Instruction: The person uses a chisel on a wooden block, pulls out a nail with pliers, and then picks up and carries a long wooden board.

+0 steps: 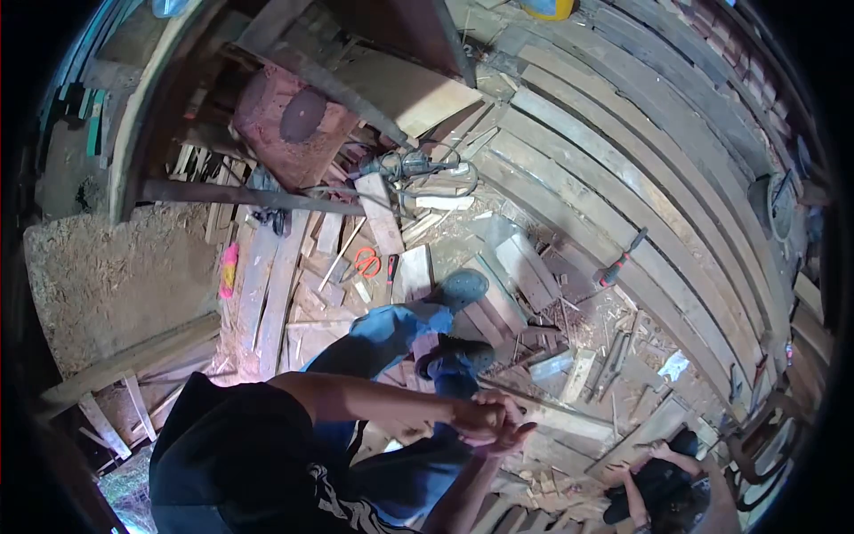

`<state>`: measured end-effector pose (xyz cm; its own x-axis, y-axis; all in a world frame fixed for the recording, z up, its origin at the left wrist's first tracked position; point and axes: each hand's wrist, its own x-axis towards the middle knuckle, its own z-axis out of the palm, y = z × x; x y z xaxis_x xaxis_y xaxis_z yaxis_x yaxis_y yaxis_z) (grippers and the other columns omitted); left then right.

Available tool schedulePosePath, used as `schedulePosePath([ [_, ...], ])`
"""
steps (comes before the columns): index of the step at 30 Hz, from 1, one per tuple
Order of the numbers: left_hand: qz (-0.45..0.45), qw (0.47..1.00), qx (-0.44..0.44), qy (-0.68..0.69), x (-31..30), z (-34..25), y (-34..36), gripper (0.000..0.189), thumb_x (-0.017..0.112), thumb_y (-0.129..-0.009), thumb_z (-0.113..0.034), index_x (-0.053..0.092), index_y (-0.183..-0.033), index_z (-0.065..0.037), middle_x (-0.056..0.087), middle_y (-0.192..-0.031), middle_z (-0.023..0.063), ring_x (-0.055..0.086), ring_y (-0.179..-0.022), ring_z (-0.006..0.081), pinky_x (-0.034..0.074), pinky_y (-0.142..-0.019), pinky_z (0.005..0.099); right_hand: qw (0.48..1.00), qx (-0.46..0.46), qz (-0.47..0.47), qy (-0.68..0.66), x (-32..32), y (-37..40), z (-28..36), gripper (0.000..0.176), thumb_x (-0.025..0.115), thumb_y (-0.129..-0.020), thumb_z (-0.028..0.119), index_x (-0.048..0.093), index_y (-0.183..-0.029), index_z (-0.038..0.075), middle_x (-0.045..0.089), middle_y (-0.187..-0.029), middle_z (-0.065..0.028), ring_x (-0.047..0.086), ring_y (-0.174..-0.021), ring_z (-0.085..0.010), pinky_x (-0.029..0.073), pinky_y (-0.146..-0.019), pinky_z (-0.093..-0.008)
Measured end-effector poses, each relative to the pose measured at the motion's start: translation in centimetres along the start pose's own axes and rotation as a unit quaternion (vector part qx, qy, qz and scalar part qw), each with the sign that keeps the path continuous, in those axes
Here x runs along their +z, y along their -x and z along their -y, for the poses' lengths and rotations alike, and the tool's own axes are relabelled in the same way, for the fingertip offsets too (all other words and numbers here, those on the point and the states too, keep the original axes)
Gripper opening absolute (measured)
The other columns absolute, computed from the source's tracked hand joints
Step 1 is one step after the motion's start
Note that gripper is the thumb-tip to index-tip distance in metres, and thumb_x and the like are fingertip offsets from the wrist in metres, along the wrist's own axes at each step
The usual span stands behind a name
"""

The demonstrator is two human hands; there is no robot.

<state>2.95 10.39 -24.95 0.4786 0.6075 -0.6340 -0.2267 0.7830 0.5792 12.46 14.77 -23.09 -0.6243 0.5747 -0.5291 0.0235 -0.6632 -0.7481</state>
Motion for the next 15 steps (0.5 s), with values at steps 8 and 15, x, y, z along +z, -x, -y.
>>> schedulePosePath([
  [8,-0.064,0.960,0.149,-0.229,11.9,-16.3,11.6,0.082,0.049,-0.063,-0.086,0.030,-0.068,-0.006,0.033,-0.076,0.0059,0.035,-0.070,0.0200,0.030,-0.065,0.0334,0.981,-0.128,0.031,0.139,7.0,8.8,24.7,0.070,0.035,-0.087,0.061,0.051,-0.099,-0.006,0.056,-0.086,-0.0201,0.056,-0.079,-0.0314,0.046,-0.079,-0.0444],
  [15,-0.204,0.787,0.521,-0.262,17.8,-33.3,26.1,0.071,0.068,-0.067,-0.060,0.048,-0.098,0.001,0.042,-0.081,0.0099,0.043,-0.085,0.0247,0.035,-0.078,0.0362,0.927,-0.241,0.267,0.105,18.8,11.9,45.1,0.069,0.034,-0.087,0.060,0.052,-0.094,-0.006,0.056,-0.082,-0.0199,0.055,-0.076,-0.0315,0.046,-0.079,-0.0454],
])
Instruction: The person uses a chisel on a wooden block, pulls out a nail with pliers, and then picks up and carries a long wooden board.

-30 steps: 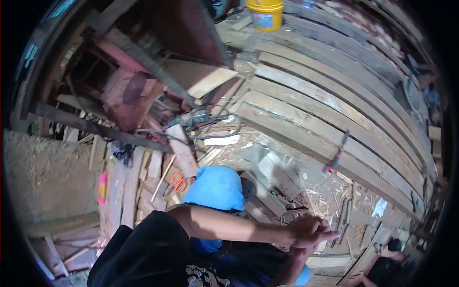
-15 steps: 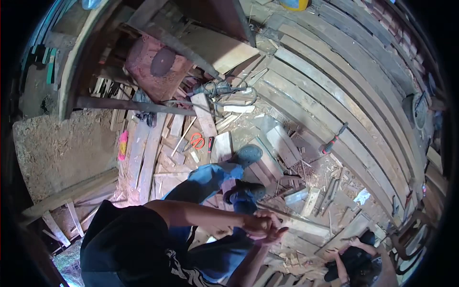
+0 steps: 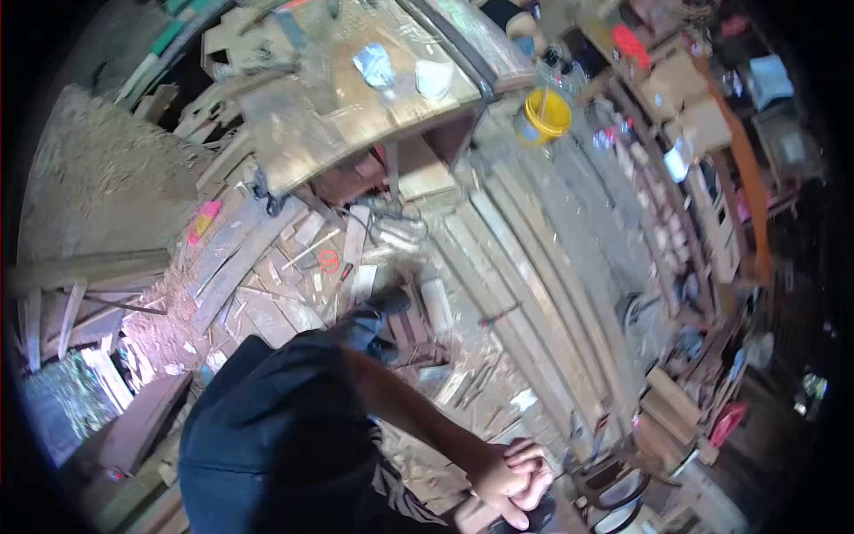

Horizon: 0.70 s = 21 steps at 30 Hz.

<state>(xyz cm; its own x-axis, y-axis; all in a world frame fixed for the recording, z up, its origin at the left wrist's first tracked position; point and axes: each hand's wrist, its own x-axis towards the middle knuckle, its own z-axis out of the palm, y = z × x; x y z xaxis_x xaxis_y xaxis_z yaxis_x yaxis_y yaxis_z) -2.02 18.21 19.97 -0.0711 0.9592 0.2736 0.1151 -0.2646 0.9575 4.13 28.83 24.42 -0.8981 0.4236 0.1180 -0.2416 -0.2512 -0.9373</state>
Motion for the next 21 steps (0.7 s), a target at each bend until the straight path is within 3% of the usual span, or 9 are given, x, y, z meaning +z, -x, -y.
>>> schedulePosePath([
  [1,0.171,0.985,-0.004,0.017,-4.3,-3.6,-0.8,0.070,0.068,-0.069,-0.058,0.048,-0.100,0.002,0.042,-0.075,0.0087,0.043,-0.081,0.0248,0.037,-0.076,0.0353,0.999,-0.012,0.037,-0.031,1.6,-1.4,0.9,0.069,0.033,-0.087,0.060,0.053,-0.093,-0.006,0.056,-0.081,-0.0199,0.055,-0.076,-0.0315,0.046,-0.079,-0.0455],
  [3,0.160,0.972,0.102,-0.139,-7.9,-8.3,-0.7,0.055,0.066,-0.075,-0.052,0.056,-0.085,0.002,0.043,-0.058,0.0046,0.047,-0.064,0.0222,0.040,-0.062,0.0319,0.990,-0.026,0.107,-0.090,5.1,-3.6,2.1,0.069,0.033,-0.087,0.060,0.053,-0.092,-0.006,0.056,-0.080,-0.0198,0.055,-0.075,-0.0316,0.046,-0.079,-0.0458],
  [7,0.056,0.965,0.185,-0.177,-9.9,-10.3,0.4,0.052,0.066,-0.076,-0.050,0.056,-0.079,0.001,0.042,-0.055,0.0037,0.047,-0.059,0.0215,0.039,-0.059,0.0315,0.955,-0.011,0.208,-0.212,11.5,-5.9,0.6,0.069,0.032,-0.087,0.059,0.053,-0.089,-0.006,0.056,-0.077,-0.0197,0.055,-0.073,-0.0316,0.046,-0.079,-0.0464],
  [8,0.023,0.962,0.208,-0.174,-10.1,-10.1,0.6,0.052,0.066,-0.076,-0.050,0.056,-0.078,0.001,0.042,-0.054,0.0035,0.047,-0.058,0.0213,0.039,-0.058,0.0314,0.948,-0.076,0.179,-0.252,13.1,-6.0,-0.3,0.066,0.029,-0.088,0.055,0.052,-0.076,-0.005,0.054,-0.068,-0.0192,0.052,-0.067,-0.0313,0.045,-0.079,-0.0492],
  [9,-0.004,0.959,0.226,-0.173,-9.9,-10.0,0.7,0.051,0.066,-0.076,-0.049,0.056,-0.076,0.001,0.042,-0.053,0.0033,0.047,-0.057,0.0212,0.038,-0.057,0.0313,0.935,0.010,0.230,-0.268,13.7,-6.6,0.8,0.069,0.027,-0.088,0.058,0.053,-0.078,-0.005,0.055,-0.071,-0.0192,0.051,-0.066,-0.0305,0.044,-0.079,-0.0483],
  [15,-0.107,0.930,0.309,-0.167,-8.9,-9.5,1.6,0.049,0.067,-0.077,-0.047,0.057,-0.067,0.000,0.042,-0.047,0.0020,0.046,-0.050,0.0201,0.037,-0.052,0.0307,0.885,-0.008,0.333,-0.326,15.9,-7.6,1.4,0.077,0.022,-0.087,0.065,0.054,-0.079,-0.005,0.054,-0.077,-0.0191,0.051,-0.071,-0.0294,0.044,-0.075,-0.0455],
  [17,-0.126,0.921,0.327,-0.173,-9.2,-9.3,1.7,0.048,0.067,-0.078,-0.046,0.057,-0.064,0.000,0.042,-0.046,0.0016,0.046,-0.048,0.0198,0.037,-0.050,0.0305,0.876,0.010,0.329,-0.351,16.2,-7.9,1.4,0.077,0.022,-0.086,0.066,0.053,-0.075,-0.004,0.054,-0.076,-0.0187,0.050,-0.072,-0.0293,0.045,-0.072,-0.0446],
  [19,-0.139,0.913,0.340,-0.175,-9.6,-9.6,1.9,0.048,0.067,-0.078,-0.045,0.057,-0.061,-0.001,0.042,-0.044,0.0012,0.046,-0.045,0.0195,0.037,-0.048,0.0303,0.890,0.113,0.267,-0.352,16.3,-8.0,2.0,0.076,0.022,-0.087,0.065,0.052,-0.074,-0.003,0.053,-0.075,-0.0177,0.050,-0.071,-0.0291,0.045,-0.071,-0.0439],
  [21,-0.141,0.908,0.350,-0.182,-10.2,-10.0,2.4,0.049,0.067,-0.078,-0.045,0.057,-0.060,-0.001,0.041,-0.043,0.0010,0.046,-0.044,0.0193,0.037,-0.047,0.0302,0.912,0.112,0.250,-0.306,15.7,-8.0,1.8,0.073,0.024,-0.088,0.062,0.052,-0.078,-0.005,0.052,-0.075,-0.0176,0.052,-0.069,-0.0288,0.046,-0.068,-0.0415],
])
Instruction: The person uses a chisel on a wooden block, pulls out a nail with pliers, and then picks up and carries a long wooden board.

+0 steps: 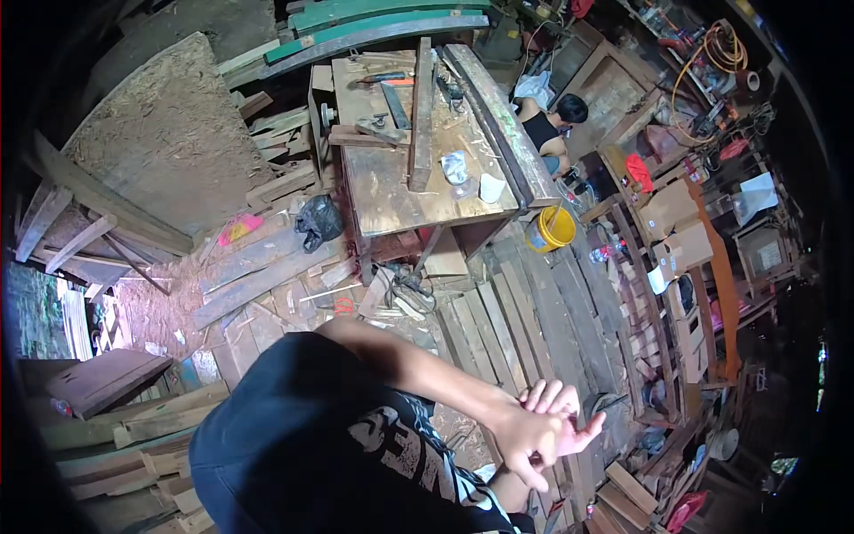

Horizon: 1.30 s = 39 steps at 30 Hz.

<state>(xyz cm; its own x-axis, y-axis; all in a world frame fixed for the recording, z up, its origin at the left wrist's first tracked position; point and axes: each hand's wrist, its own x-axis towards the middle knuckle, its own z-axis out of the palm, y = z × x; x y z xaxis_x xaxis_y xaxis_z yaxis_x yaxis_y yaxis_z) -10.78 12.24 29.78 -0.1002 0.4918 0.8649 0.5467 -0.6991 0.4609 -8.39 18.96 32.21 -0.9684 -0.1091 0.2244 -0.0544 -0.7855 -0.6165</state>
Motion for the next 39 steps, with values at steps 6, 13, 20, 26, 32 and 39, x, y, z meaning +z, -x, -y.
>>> schedulePosePath([
  [6,-0.066,0.938,-0.337,0.053,0.3,-0.8,1.6,0.052,0.074,-0.074,-0.044,0.055,-0.053,-0.001,0.054,-0.050,0.0067,0.053,-0.047,0.0181,0.039,-0.043,0.0270,0.930,-0.070,0.061,0.354,-2.2,1.3,2.1,0.072,0.046,-0.081,0.059,0.057,-0.084,-0.012,0.059,-0.083,-0.0272,0.060,-0.078,-0.0350,0.049,-0.077,-0.0443],
  [13,0.003,0.935,-0.312,-0.167,1.4,-0.1,0.9,0.062,0.072,-0.064,-0.059,0.051,-0.052,-0.002,0.050,-0.052,0.0086,0.052,-0.054,0.0254,0.042,-0.054,0.0332,0.892,-0.154,0.000,0.424,-3.4,2.5,1.4,0.029,0.066,-0.077,0.023,0.060,-0.078,-0.006,0.063,-0.074,-0.0161,0.063,-0.074,-0.0278,0.052,-0.076,-0.0420],
  [20,-0.089,0.904,-0.360,-0.213,2.7,-0.5,0.5,0.051,0.067,-0.074,-0.052,0.055,-0.068,-0.003,0.056,-0.065,0.0102,0.056,-0.062,0.0291,0.043,-0.055,0.0381,0.897,-0.092,-0.094,0.422,-7.5,4.2,1.4,0.052,0.076,-0.070,0.034,0.060,-0.100,-0.005,0.064,-0.086,-0.0175,0.065,-0.081,-0.0252,0.053,-0.077,-0.0338],
  [26,-0.213,0.848,-0.374,-0.309,3.3,-0.2,3.0,0.040,0.065,-0.079,-0.043,0.061,-0.080,-0.004,0.060,-0.076,0.0114,0.061,-0.072,0.0308,0.049,-0.066,0.0380,0.868,0.074,0.071,0.485,-7.7,1.1,1.6,0.047,0.078,-0.070,0.030,0.062,-0.098,-0.004,0.066,-0.085,-0.0143,0.065,-0.078,-0.0204,0.052,-0.073,-0.0304],
  [32,-0.370,0.775,-0.390,-0.331,2.2,-3.5,4.0,0.036,0.063,-0.080,-0.041,0.065,-0.082,-0.005,0.064,-0.079,0.0130,0.062,-0.068,0.0293,0.049,-0.060,0.0382,0.863,0.059,0.131,0.485,-5.9,-0.7,-1.4,0.036,0.072,-0.077,0.026,0.062,-0.095,-0.003,0.064,-0.085,-0.0125,0.063,-0.078,-0.0192,0.051,-0.071,-0.0298],
  [39,-0.422,0.759,-0.449,-0.211,-0.8,-8.0,12.2,0.039,0.058,-0.086,-0.039,0.061,-0.073,-0.003,0.059,-0.058,0.0076,0.057,-0.050,0.0207,0.042,-0.048,0.0306,0.970,0.117,0.192,0.087,0.8,-2.9,-6.3,0.083,0.062,-0.076,0.055,0.036,-0.130,-0.003,0.040,-0.127,-0.0229,0.049,-0.109,-0.0288,0.050,-0.082,-0.0360],
])
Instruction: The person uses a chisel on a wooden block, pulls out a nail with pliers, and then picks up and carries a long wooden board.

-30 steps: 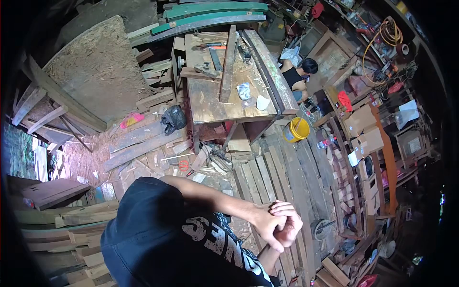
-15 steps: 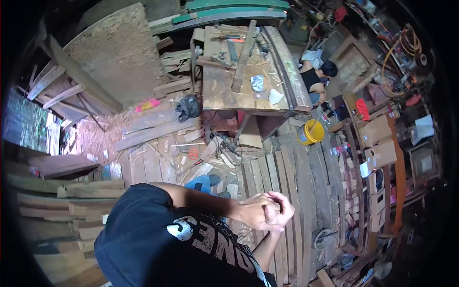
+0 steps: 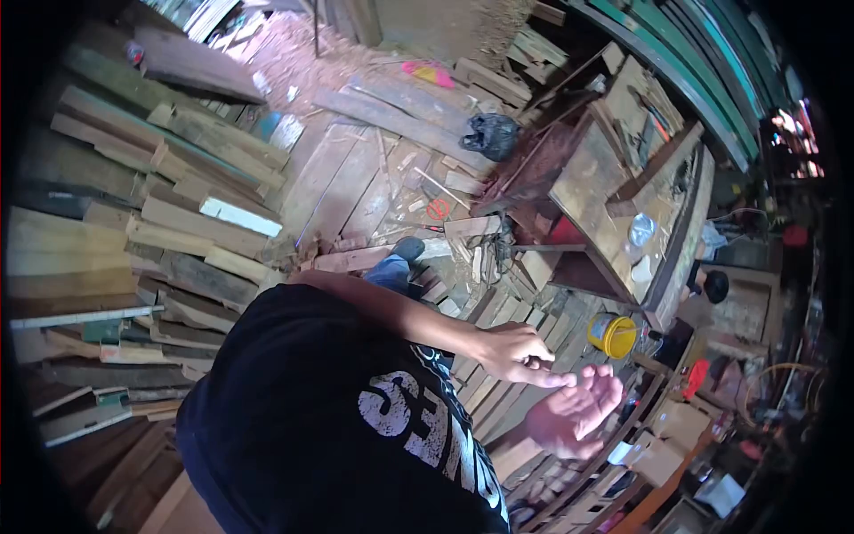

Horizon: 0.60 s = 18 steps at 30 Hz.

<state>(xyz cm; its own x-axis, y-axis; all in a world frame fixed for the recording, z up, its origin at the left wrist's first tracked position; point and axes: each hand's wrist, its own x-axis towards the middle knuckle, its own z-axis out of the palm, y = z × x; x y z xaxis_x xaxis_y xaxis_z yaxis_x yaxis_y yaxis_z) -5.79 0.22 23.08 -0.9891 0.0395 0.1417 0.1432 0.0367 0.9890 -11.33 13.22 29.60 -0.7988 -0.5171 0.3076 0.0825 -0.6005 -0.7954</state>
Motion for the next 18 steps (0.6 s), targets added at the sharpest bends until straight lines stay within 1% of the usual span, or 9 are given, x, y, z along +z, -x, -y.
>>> schedulePosePath([
  [3,-0.030,0.976,0.111,0.183,-2.6,0.6,1.5,0.038,0.055,-0.089,-0.038,0.051,-0.072,-0.004,0.060,-0.061,0.0060,0.062,-0.055,0.0209,0.045,-0.051,0.0299,0.973,0.126,0.124,-0.149,4.3,-2.7,-3.3,0.103,0.065,-0.073,0.059,0.016,-0.141,-0.001,0.029,-0.139,-0.0228,0.046,-0.112,-0.0295,0.051,-0.083,-0.0348],
  [4,-0.036,0.972,0.148,0.180,-3.3,0.5,1.8,0.041,0.051,-0.091,-0.044,0.062,-0.080,-0.006,0.061,-0.062,0.0037,0.060,-0.056,0.0181,0.045,-0.056,0.0313,0.969,0.165,0.111,-0.146,4.8,-2.6,-4.2,0.112,0.066,-0.070,0.063,0.009,-0.143,0.000,0.024,-0.142,-0.0235,0.046,-0.111,-0.0293,0.050,-0.083,-0.0332],
  [5,-0.048,0.970,0.147,0.188,-3.9,0.2,2.2,0.041,0.051,-0.091,-0.044,0.062,-0.080,-0.006,0.061,-0.062,0.0037,0.060,-0.056,0.0181,0.045,-0.056,0.0313,0.969,0.178,0.128,-0.116,5.5,-3.1,-5.2,0.116,0.064,-0.068,0.068,0.009,-0.143,0.000,0.028,-0.140,-0.0227,0.048,-0.102,-0.0267,0.048,-0.079,-0.0313],
  [7,-0.147,0.976,0.107,0.117,-5.4,-0.6,2.8,0.034,0.050,-0.093,-0.037,0.062,-0.092,-0.006,0.066,-0.079,0.0077,0.064,-0.067,0.0213,0.048,-0.063,0.0322,0.970,0.178,0.157,-0.057,7.4,-3.8,-6.4,0.118,0.062,-0.066,0.072,0.010,-0.143,-0.001,0.032,-0.132,-0.0217,0.049,-0.089,-0.0231,0.044,-0.073,-0.0297],
  [8,-0.117,0.985,0.076,0.099,-6.2,-0.5,3.0,0.032,0.049,-0.094,-0.035,0.061,-0.101,-0.007,0.066,-0.090,0.0094,0.065,-0.073,0.0256,0.049,-0.066,0.0344,0.968,0.179,0.172,-0.024,7.8,-4.2,-7.2,0.116,0.060,-0.065,0.075,0.016,-0.140,-0.002,0.041,-0.115,-0.0190,0.047,-0.079,-0.0200,0.040,-0.069,-0.0280],
  [9,-0.151,0.979,0.102,0.096,-7.0,-0.9,2.9,0.024,0.058,-0.090,-0.025,0.055,-0.096,-0.002,0.063,-0.074,0.0106,0.063,-0.065,0.0262,0.047,-0.058,0.0335,0.967,0.185,0.175,-0.027,8.0,-4.4,-7.7,0.116,0.060,-0.065,0.075,0.016,-0.140,-0.002,0.041,-0.115,-0.0190,0.047,-0.079,-0.0200,0.040,-0.069,-0.0280],
  [11,-0.191,0.966,0.132,0.115,-7.5,-0.3,2.9,0.023,0.056,-0.091,-0.024,0.056,-0.099,-0.002,0.063,-0.076,0.0120,0.063,-0.070,0.0264,0.047,-0.063,0.0335,0.963,0.212,0.161,-0.038,8.2,-4.8,-8.6,0.118,0.062,-0.057,0.081,0.027,-0.132,-0.003,0.051,-0.101,-0.0211,0.055,-0.074,-0.0227,0.045,-0.068,-0.0292],
  [15,-0.213,0.961,0.136,0.112,-9.5,0.6,3.7,0.025,0.055,-0.092,-0.024,0.056,-0.102,-0.001,0.062,-0.076,0.0129,0.062,-0.071,0.0241,0.047,-0.066,0.0325,0.964,0.225,0.143,0.016,9.3,-5.4,-10.5,0.104,0.061,-0.062,0.077,0.040,-0.120,-0.006,0.052,-0.095,-0.0191,0.055,-0.074,-0.0226,0.046,-0.066,-0.0298],
  [18,-0.122,0.971,0.033,0.204,-12.1,0.4,5.0,0.030,0.057,-0.092,-0.027,0.056,-0.104,0.000,0.062,-0.080,0.0089,0.059,-0.069,0.0172,0.047,-0.068,0.0302,0.963,0.221,0.144,0.062,10.5,-5.2,-11.9,0.102,0.059,-0.063,0.078,0.042,-0.119,-0.006,0.053,-0.095,-0.0187,0.056,-0.076,-0.0231,0.046,-0.065,-0.0301],
])
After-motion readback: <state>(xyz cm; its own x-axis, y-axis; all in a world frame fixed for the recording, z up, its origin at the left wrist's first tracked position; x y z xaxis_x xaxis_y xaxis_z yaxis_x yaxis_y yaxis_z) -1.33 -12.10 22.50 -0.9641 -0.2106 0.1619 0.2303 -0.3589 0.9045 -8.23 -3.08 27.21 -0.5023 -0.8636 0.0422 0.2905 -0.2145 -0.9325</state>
